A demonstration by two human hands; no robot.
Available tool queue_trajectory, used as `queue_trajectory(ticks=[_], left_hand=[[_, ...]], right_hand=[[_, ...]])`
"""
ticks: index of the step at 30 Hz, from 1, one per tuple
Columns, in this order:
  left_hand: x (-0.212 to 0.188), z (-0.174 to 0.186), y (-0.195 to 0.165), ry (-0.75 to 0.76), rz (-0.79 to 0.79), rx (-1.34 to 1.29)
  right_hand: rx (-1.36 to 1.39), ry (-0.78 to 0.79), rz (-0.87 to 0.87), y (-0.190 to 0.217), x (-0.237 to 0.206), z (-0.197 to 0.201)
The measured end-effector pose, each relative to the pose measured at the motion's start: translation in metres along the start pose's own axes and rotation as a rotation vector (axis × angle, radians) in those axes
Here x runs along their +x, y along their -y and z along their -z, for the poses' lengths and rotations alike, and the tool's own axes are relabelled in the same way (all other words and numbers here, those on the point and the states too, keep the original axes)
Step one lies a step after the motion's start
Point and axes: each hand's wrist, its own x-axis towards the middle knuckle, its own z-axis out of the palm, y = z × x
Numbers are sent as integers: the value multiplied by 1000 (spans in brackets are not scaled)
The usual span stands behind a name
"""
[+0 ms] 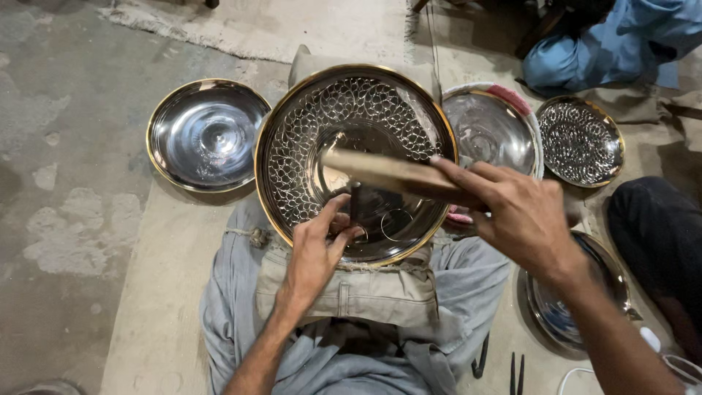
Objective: The person sits on the floor and uses a wooden mallet to hammer a metal bowl held on their lap, creating a textured pattern on the interior surface. They repeatedly reposition a small metal tool inside the bowl and strike it to shape the metal.
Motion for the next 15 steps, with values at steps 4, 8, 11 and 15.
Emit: queue_trajectory(ticks=[4, 8, 11, 15], left_hand=[[5, 5, -3, 43, -36, 35], [12, 9, -8, 127, -127, 25], [17, 14, -10, 209, -146, 46], [26, 18, -12, 327, -191, 7]], right_hand=[[56, -37, -3, -6, -7, -22], [191, -68, -167, -15, -20, -43], [408, -240, -36, -20, -38, -57], [292, -295, -116, -22, -53, -81]])
